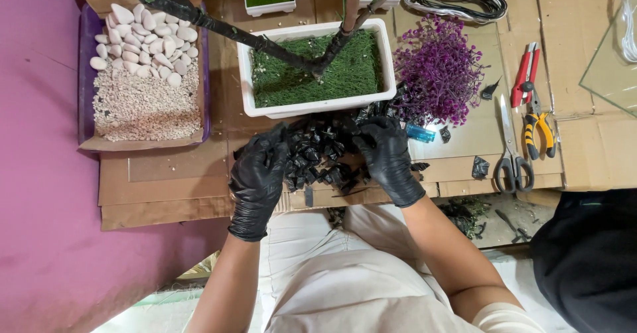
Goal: The person wraps black tape around the branches of an artificial tree placed in a white rectangular pot filled with green moss. They use a lighter to heat the tape ends and secure them, repeating the process on multiple branches while wearing black gloves.
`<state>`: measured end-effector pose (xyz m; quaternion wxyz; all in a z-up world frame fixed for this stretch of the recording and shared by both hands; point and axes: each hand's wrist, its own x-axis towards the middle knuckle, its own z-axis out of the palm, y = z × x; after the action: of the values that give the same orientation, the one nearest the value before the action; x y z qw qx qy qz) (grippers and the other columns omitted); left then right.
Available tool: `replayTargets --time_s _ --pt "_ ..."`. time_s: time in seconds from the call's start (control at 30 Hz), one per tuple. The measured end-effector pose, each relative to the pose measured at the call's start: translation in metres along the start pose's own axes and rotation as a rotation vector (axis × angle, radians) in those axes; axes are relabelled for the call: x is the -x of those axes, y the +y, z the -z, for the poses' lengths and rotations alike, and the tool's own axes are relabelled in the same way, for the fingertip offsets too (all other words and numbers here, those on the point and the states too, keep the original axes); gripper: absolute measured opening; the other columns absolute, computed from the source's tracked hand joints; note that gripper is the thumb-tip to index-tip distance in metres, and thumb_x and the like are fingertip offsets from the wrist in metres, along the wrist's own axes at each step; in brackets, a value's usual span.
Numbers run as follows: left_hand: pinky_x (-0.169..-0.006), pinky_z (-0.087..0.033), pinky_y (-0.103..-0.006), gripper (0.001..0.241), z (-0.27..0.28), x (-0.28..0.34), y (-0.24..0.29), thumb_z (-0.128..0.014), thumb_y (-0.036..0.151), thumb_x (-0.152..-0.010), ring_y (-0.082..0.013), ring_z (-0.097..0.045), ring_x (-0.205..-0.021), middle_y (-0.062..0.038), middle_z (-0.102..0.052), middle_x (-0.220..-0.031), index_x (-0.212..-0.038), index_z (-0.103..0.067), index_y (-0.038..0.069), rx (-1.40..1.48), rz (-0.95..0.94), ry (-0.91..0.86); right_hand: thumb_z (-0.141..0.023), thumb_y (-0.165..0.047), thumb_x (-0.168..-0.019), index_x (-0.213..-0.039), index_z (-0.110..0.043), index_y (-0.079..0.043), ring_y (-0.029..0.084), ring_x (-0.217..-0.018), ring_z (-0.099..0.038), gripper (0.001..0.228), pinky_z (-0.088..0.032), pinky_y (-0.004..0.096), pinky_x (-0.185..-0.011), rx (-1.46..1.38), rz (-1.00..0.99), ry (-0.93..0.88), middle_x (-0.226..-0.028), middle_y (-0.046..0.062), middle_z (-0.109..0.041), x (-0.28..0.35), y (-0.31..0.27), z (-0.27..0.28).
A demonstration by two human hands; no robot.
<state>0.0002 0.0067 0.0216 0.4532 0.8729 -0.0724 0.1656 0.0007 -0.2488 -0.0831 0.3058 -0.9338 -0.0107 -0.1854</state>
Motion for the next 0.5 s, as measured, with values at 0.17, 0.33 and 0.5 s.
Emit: replayTargets --time_s 0.17,0.33,0.5 --pt "-0.096 -0.055 -0.0424 0.024 -0.007 -0.005 -0.006 -0.075 0.022 -0.094 -0.0329 -0.071 -0.106 -0.011 -0.076 -0.111 -0.117 -0.076 0.013 -0.006 -0.232 -0.069 -0.079 -0.021 -0.090 -0.103 -0.077 -0.018 0.027 -0.106 -0.068 0.014 -0.056 0.040 -0.094 -0.480 -0.325 -0.100 -0.107 0.006 -0.071 -0.016 -0.028 0.033" --pt "-0.093 -0.058 -0.0369 0.026 0.013 -0.024 0.022 -0.072 0.018 -0.094 -0.0292 -0.072 -0.105 -0.006 -0.075 -0.116 -0.119 -0.076 0.017 0.067 -0.412 -0.182 -0.080 -0.013 -0.088 -0.101 -0.078 -0.011 0.018 -0.099 -0.069 0.014 -0.056 0.034 -0.090 -0.728 -0.427 -0.091 -0.104 0.009 -0.076 -0.026 -0.066 0.075" --pt "-0.087 -0.063 -0.0410 0.027 0.014 -0.037 0.059 -0.079 0.011 -0.091 -0.0328 -0.076 -0.101 -0.014 -0.076 -0.108 -0.117 -0.074 0.008 0.586 -0.356 -0.311 -0.083 -0.014 -0.087 -0.110 -0.076 -0.008 0.017 -0.087 -0.073 0.024 -0.061 0.028 -0.083 -0.825 -0.533 -0.064 -0.100 0.012 -0.076 -0.033 -0.075 0.100"
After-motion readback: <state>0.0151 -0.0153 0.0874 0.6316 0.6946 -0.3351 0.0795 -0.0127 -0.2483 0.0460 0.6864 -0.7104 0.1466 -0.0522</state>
